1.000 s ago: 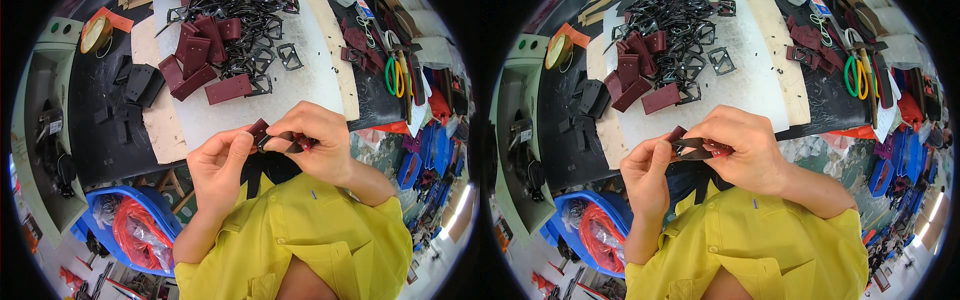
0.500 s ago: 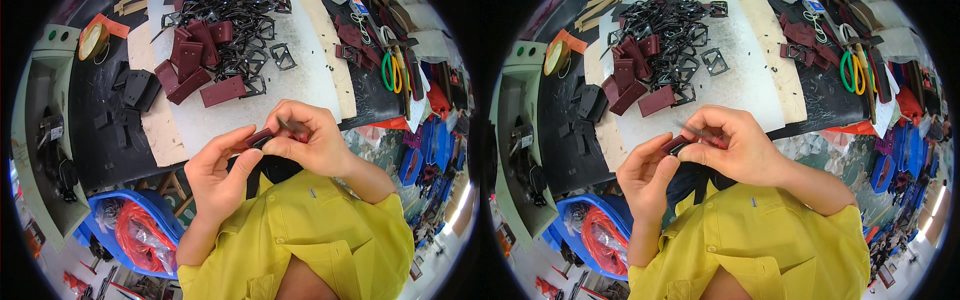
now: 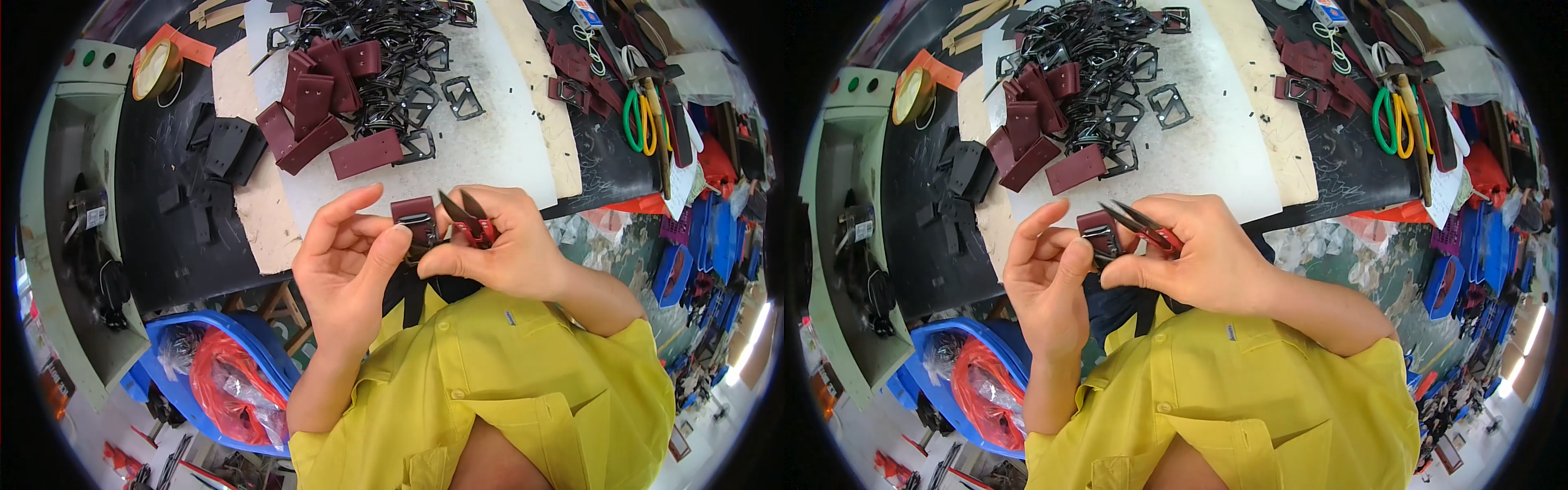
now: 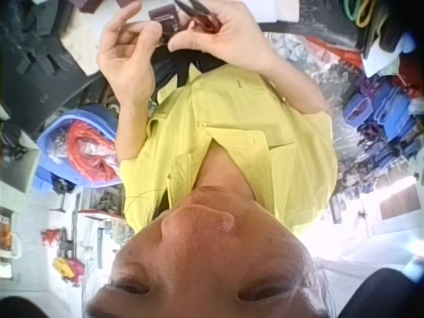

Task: The person assembles maroon leather-like straps with black metal buckles. They repeatedly pick up a strap and a buckle, align the buckle with the strap's holes, and use red-handled pliers to press the buckle into place. The person then inspects the assembled unit before placing it on the table and repeating the process with new components.

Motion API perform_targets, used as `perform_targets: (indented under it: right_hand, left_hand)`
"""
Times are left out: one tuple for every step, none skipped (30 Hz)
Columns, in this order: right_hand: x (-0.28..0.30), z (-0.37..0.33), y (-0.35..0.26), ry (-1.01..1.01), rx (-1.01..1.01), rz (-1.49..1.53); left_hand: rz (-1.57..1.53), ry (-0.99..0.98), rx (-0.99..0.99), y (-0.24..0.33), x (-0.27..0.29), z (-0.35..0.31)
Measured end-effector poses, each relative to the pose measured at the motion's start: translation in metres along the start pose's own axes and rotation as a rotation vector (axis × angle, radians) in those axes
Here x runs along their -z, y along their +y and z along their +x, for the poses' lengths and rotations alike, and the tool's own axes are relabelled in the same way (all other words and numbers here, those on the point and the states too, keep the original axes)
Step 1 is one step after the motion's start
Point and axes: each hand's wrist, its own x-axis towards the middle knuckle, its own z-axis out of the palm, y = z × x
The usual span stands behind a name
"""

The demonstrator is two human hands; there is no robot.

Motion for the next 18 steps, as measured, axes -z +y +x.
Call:
perform_targets:
  right_hand:
    - [0.000,0.000,0.001,0.051,0.026,-0.034]
    - [-0.001,0.001,0.002,0.102,0.052,-0.068]
    - [-0.002,0.002,0.007,0.144,-0.037,0.078]
    - [-0.001,0.003,0.010,0.146,0.052,0.033]
    - [0.001,0.006,0.012,0.148,0.141,-0.011]
    - [0.003,0.007,0.014,0.151,0.229,-0.056]
    - [0.004,0.006,0.013,0.165,0.215,-0.088]
    - [0.004,0.005,0.011,0.159,0.166,-0.059]
    - [0.005,0.004,0.007,0.154,0.117,-0.031]
    - [0.005,0.003,0.005,0.149,0.067,-0.003]
    - [0.005,0.003,0.005,0.170,0.102,-0.049]
    - [0.005,0.003,0.007,0.189,0.137,-0.094]
    - [0.004,0.003,0.007,0.209,0.172,-0.140]
    - [0.005,0.002,0.007,0.214,0.203,-0.168]
    - [0.005,0.002,0.007,0.218,0.235,-0.197]
    - [0.006,0.002,0.006,0.222,0.266,-0.225]
    - [0.006,0.002,0.007,0.229,0.280,-0.225]
    - [0.006,0.002,0.008,0.237,0.294,-0.225]
  left_hand:
    - [-0.007,0.011,0.024,0.001,-0.002,0.001]
    - [-0.013,0.022,0.047,0.001,-0.006,0.002]
    - [-0.021,0.033,0.071,0.002,-0.008,0.002]
    - [0.089,-0.040,0.043,-0.003,-0.001,0.000]
    - [0.146,-0.041,0.023,-0.003,-0.001,0.000]
    - [0.203,-0.043,0.004,-0.004,-0.001,0.000]
    - [0.213,-0.049,0.009,-0.003,-0.001,0.001]
    - [0.224,-0.055,0.014,-0.002,-0.002,0.002]
    - [0.234,-0.061,0.019,-0.001,-0.003,0.003]
    - [0.220,-0.068,0.022,-0.001,-0.003,0.004]
    - [0.206,-0.075,0.025,-0.002,-0.003,0.004]
    - [0.193,-0.080,0.028,-0.002,-0.003,0.004]
    - [0.188,-0.080,0.025,-0.002,-0.004,0.005]
    - [0.182,-0.080,0.022,-0.003,-0.005,0.005]
    - [0.177,-0.080,0.018,-0.003,-0.006,0.006]
    - [0.171,-0.080,0.020,-0.004,-0.006,0.006]
    - [0.165,-0.080,0.022,-0.004,-0.007,0.005]
    - [0.160,-0.082,0.023,-0.004,-0.007,0.005]
